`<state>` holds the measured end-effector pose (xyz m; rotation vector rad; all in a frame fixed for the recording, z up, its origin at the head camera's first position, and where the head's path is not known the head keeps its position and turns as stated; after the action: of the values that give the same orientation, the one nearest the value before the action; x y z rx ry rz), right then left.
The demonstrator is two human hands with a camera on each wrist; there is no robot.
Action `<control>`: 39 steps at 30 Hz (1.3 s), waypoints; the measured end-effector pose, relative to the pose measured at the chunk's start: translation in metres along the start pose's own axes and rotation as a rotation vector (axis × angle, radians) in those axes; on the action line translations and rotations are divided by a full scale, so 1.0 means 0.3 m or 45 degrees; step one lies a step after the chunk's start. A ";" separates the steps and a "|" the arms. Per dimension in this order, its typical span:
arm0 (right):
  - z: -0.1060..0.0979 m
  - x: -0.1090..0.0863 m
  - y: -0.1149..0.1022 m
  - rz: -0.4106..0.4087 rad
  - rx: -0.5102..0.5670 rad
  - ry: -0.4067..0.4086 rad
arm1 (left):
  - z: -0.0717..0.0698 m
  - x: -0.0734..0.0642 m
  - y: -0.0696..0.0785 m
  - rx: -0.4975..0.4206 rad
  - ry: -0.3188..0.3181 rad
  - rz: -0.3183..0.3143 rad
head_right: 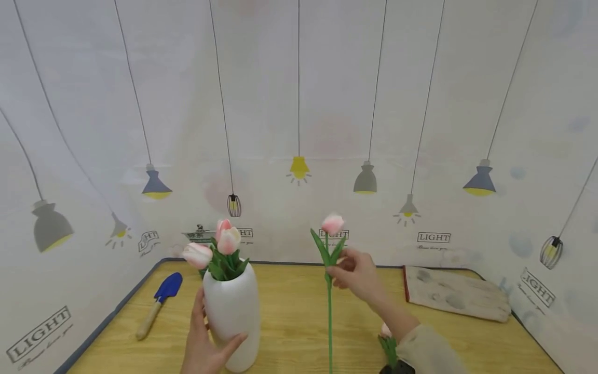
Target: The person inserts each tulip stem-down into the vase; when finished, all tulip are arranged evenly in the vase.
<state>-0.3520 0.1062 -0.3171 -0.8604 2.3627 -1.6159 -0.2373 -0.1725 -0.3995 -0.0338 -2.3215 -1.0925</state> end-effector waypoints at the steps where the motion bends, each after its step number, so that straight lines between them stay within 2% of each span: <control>1: -0.006 0.020 -0.061 -0.071 -0.007 0.041 | 0.000 0.001 -0.002 -0.001 0.001 -0.001; 5: -0.011 0.069 -0.290 -0.373 -0.016 0.206 | 0.003 0.001 -0.009 0.002 0.009 0.005; 10: 0.013 0.080 -0.527 -0.862 0.050 0.422 | 0.001 0.003 -0.011 0.025 0.023 0.017; 12: 0.027 0.078 -0.595 -1.029 0.102 0.442 | -0.003 0.003 -0.010 0.035 0.029 0.021; 15: 0.052 0.081 -0.657 -1.171 0.176 0.409 | -0.009 0.003 -0.011 0.036 0.030 0.016; 18: 0.078 0.086 -0.675 -1.208 0.194 0.379 | -0.008 0.003 -0.014 0.016 0.008 0.002; 23: 0.088 0.081 -0.660 -1.239 0.149 0.446 | 0.001 0.000 -0.014 -0.008 0.004 0.014; 26: 0.089 0.082 -0.647 -1.226 0.126 0.433 | 0.004 -0.002 -0.011 0.007 0.011 0.035; 31: 0.150 0.110 -0.590 -1.068 -0.010 0.234 | -0.001 -0.002 -0.009 0.029 0.020 0.053; 34: 0.214 0.119 -0.538 -0.980 -0.147 0.114 | -0.001 -0.001 -0.012 0.033 0.003 0.020; 39: 0.318 0.128 -0.448 -0.869 -0.416 -0.003 | 0.005 0.001 -0.018 0.022 -0.026 -0.031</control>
<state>-0.2930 -0.0254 -0.2284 -1.8929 2.5226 -1.3979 -0.2398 -0.1751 -0.4038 -0.0102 -2.3551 -1.0882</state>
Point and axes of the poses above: each hand's wrist, its own x-axis towards the middle knuckle, its own z-axis out of the palm, y = z × x, the point moved 5 cm from there along x, towards the middle knuckle, and after that the axes turned 9 degrees about -y, right-handed, at the moved point
